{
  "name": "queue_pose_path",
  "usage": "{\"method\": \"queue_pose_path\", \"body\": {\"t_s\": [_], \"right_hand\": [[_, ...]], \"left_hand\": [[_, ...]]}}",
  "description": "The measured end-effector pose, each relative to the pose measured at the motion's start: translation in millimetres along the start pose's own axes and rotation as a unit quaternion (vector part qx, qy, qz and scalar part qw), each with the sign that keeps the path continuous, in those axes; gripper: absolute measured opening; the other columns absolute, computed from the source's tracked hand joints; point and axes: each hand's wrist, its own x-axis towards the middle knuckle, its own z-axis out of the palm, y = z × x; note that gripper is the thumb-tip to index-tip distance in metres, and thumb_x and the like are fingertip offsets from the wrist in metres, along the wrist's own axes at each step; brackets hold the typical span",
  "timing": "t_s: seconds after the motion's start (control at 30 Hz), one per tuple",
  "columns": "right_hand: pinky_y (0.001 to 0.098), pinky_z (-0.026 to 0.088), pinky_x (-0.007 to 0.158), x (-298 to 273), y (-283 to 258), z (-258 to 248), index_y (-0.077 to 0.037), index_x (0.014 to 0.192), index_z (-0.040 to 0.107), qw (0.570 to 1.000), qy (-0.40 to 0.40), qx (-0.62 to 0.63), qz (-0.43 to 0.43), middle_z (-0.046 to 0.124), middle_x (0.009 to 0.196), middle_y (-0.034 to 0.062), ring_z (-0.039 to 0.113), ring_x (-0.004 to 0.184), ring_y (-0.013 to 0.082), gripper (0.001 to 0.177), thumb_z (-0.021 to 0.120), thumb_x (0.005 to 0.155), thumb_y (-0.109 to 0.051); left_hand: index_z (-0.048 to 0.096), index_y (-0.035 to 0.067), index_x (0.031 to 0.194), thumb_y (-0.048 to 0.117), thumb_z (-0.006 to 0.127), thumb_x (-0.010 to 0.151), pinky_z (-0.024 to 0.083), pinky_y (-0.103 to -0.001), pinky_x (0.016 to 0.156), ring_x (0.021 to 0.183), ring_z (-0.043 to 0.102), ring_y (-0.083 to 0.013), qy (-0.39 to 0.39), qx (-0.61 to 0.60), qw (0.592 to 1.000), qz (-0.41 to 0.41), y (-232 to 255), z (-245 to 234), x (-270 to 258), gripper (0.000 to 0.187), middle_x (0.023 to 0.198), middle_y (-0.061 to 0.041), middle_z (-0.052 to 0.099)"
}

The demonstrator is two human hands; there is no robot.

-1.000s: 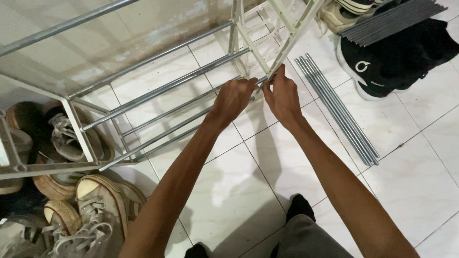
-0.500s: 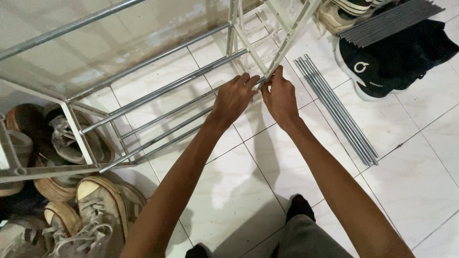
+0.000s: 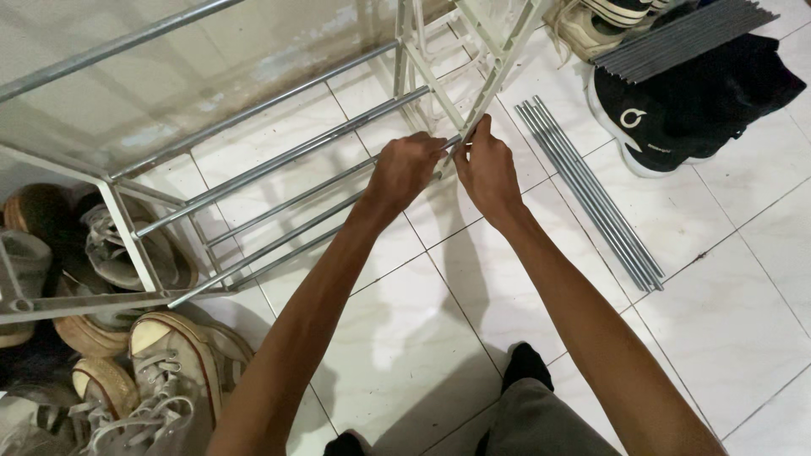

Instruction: The person inserts metal rods into a white plastic shoe rack frame. They repeatedly pick up rods from the floor and slide them into the rack slots, working from the bottom upward.

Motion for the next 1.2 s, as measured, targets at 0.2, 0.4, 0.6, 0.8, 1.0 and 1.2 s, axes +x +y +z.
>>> {"method": "queue_pose_path", "body": {"t_s": [0.2,0.4,0.6,0.8,1.0,1.2], "right_hand": [[0.0476,0.058,0.067,2,0,3,0.005,0.118,0.042,1.000,-0.001,-0.004,0.013,0.073,0.090,0.0249,0.073,0.081,0.0418,0.034,0.066,0.096,-0.005],[0.0475,0.057,0.067,1,-2,2,0.007,0.121,0.040,1.000,0.000,0.000,0.018,0.072,0.091,0.0252,0.072,0.082,0.0420,0.039,0.066,0.094,-0.004],[0.0469,0.057,0.068,2,-6,2,0.007,0.118,0.042,1.000,0.007,0.004,0.023,0.072,0.093,0.0251,0.073,0.085,0.0413,0.037,0.068,0.094,-0.004],[0.0459,0.057,0.068,-1,-4,1,0.008,0.118,0.042,1.000,0.008,0.009,-0.002,0.072,0.092,0.0253,0.073,0.083,0.0410,0.036,0.067,0.095,-0.005],[0.0479,0.055,0.063,0,-6,2,0.008,0.118,0.042,1.000,0.010,0.004,0.001,0.070,0.086,0.0248,0.071,0.076,0.0417,0.034,0.065,0.096,-0.005],[0.0481,0.056,0.063,3,0,7,0.007,0.116,0.043,1.000,0.021,-0.006,-0.005,0.070,0.083,0.0240,0.071,0.075,0.0421,0.031,0.064,0.096,-0.006]], "left_hand": [[0.075,0.000,0.097,0.010,0.074,0.089,0.056,-0.038,0.058,0.056,0.072,-0.0261,-0.072,-0.241,0.947,-0.201,3,-27,18,0.013,0.075,-0.013,0.073],[0.075,0.002,0.101,0.010,0.080,0.083,0.057,-0.040,0.068,0.080,0.071,-0.0306,0.032,-0.017,0.999,-0.014,7,-9,0,0.020,0.090,-0.015,0.071],[0.068,0.001,0.105,0.001,0.070,0.086,0.060,-0.039,0.071,0.089,0.072,-0.0284,0.008,0.146,0.989,0.033,-1,12,-10,0.019,0.099,-0.014,0.066],[0.067,-0.002,0.090,0.007,0.069,0.095,0.057,-0.042,0.060,0.068,0.069,-0.0326,0.008,0.046,0.999,-0.008,1,7,-8,0.010,0.082,-0.017,0.066],[0.072,0.000,0.087,0.013,0.069,0.099,0.053,-0.044,0.062,0.061,0.065,-0.0351,-0.058,-0.113,0.981,-0.148,-2,-9,5,0.018,0.071,-0.019,0.064],[0.070,0.002,0.092,0.013,0.073,0.090,0.057,-0.041,0.063,0.074,0.070,-0.0319,0.031,0.052,0.998,-0.005,3,1,-4,0.012,0.085,-0.015,0.066]]}}
